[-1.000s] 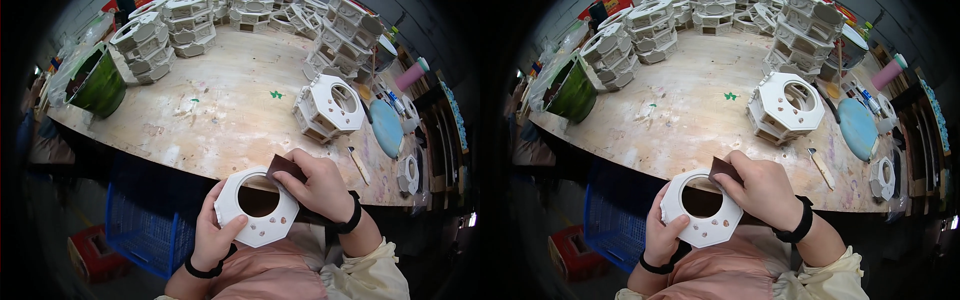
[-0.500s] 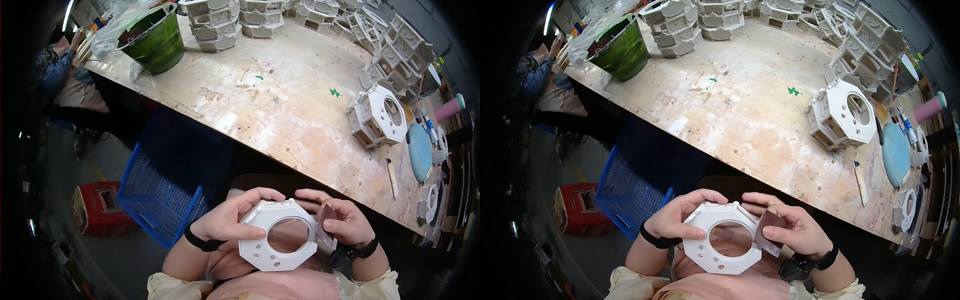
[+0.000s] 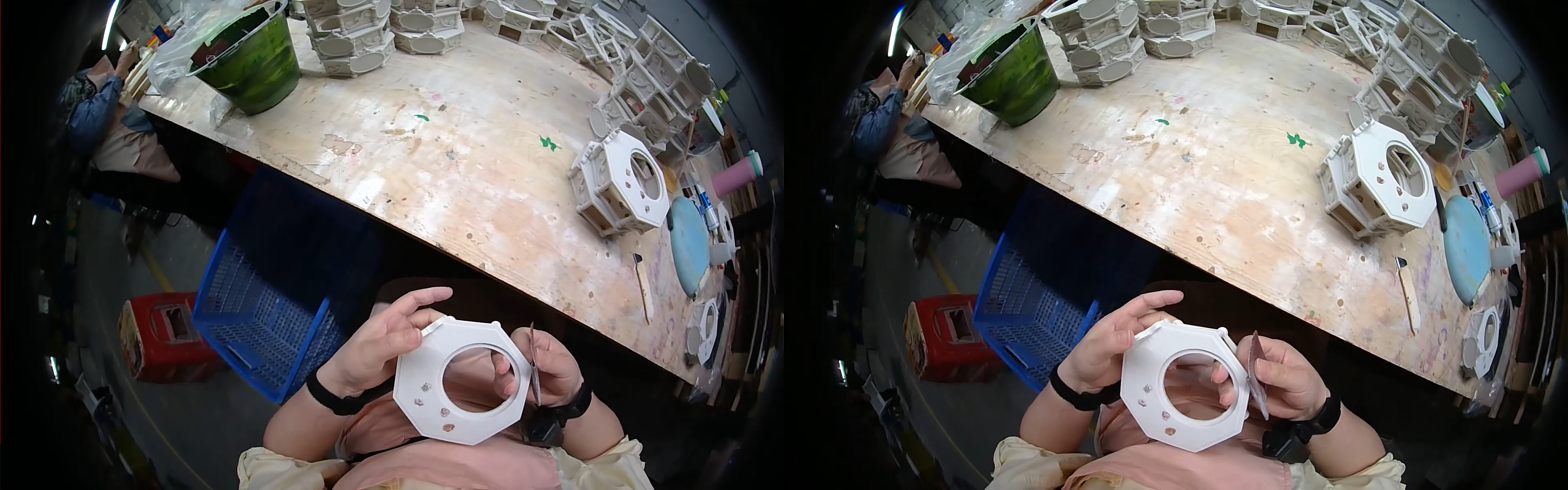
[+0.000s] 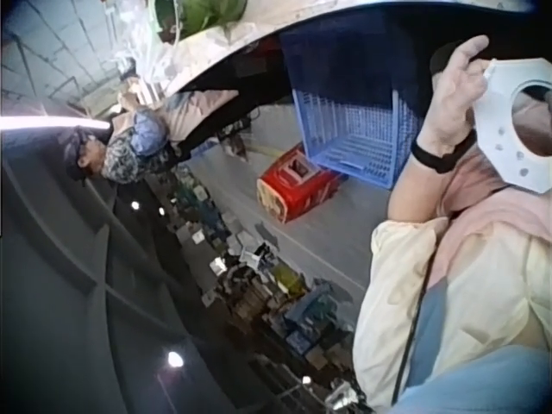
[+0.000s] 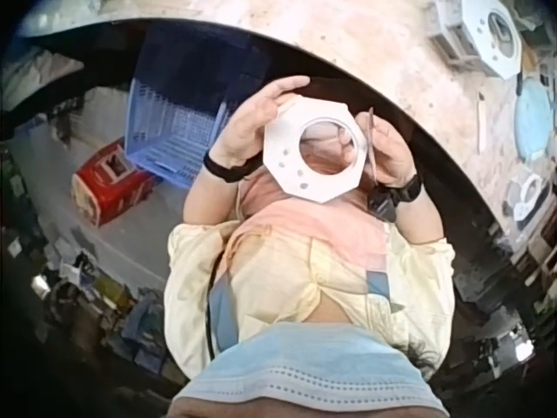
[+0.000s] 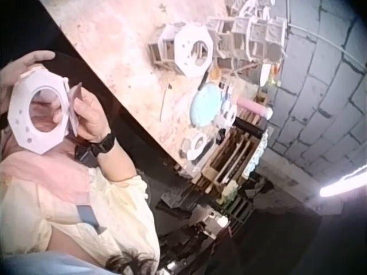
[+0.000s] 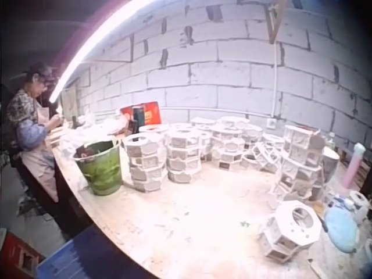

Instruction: Sanding the edges and flat surfaces of a white octagonal plastic part with sandpaper.

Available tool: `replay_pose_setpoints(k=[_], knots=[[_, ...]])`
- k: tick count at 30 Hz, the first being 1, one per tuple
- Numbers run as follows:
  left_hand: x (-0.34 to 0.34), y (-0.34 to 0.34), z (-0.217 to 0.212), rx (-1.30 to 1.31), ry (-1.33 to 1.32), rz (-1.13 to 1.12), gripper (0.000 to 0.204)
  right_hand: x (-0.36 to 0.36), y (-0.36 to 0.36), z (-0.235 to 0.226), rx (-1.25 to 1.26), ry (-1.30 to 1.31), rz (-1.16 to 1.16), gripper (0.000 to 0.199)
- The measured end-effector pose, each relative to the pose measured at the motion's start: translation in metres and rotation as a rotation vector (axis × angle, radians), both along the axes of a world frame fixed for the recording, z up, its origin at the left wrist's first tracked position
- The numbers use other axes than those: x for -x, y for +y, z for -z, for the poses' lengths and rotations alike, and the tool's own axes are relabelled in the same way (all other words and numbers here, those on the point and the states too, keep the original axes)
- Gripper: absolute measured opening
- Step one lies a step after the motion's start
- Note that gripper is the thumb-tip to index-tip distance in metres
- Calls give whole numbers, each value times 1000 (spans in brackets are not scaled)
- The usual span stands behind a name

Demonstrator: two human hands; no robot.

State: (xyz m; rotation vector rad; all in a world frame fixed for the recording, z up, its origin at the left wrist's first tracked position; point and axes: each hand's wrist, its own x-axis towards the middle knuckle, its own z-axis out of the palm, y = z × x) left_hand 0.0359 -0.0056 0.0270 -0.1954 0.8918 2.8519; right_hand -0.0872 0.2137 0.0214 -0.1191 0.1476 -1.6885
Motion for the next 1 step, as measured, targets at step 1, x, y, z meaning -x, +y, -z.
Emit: replay_pose_setpoints(k=[1], knots=[[-3,-1,0,-33,-85,3,79,0,0,7,42,-30,41,42]])
